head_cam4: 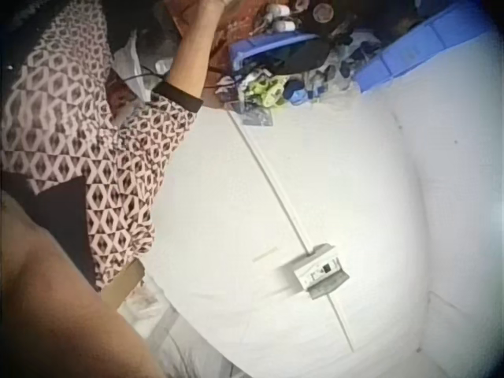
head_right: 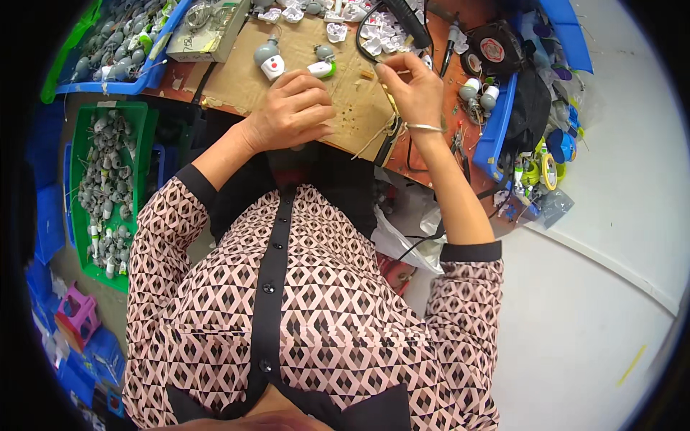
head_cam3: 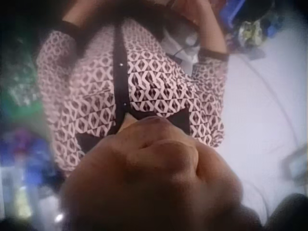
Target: Assembling and soldering electronic components for LED light bulbs at a factory workbench.
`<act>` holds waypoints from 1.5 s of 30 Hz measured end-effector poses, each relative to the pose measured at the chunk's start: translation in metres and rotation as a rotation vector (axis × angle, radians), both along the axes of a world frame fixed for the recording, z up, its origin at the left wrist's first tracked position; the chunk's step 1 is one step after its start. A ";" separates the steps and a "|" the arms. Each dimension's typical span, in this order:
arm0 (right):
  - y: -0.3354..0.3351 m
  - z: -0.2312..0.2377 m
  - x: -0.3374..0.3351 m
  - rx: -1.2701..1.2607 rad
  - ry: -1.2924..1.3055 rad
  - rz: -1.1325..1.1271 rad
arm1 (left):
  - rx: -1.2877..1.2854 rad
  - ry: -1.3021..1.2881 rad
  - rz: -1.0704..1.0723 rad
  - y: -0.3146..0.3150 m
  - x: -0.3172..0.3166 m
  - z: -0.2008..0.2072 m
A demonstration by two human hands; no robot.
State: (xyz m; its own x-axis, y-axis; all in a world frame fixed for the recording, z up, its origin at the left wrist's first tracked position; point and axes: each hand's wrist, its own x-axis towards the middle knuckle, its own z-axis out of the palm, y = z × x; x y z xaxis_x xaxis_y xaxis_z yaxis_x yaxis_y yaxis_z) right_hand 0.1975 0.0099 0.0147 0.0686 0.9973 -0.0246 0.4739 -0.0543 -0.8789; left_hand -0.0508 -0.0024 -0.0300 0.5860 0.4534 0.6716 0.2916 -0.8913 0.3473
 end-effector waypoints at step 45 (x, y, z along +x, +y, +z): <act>0.013 0.034 -0.056 0.152 -1.417 1.074 | -0.109 0.289 0.308 0.003 0.029 -0.042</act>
State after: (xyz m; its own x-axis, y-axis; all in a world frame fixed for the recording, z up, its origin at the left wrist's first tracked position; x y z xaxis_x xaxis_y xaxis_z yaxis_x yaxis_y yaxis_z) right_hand 0.1418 0.0226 0.0487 -0.6648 0.6017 -0.4426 0.5675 0.7922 0.2246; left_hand -0.0219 0.0005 -0.0722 0.5697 0.6952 0.4383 0.6369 -0.7105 0.2991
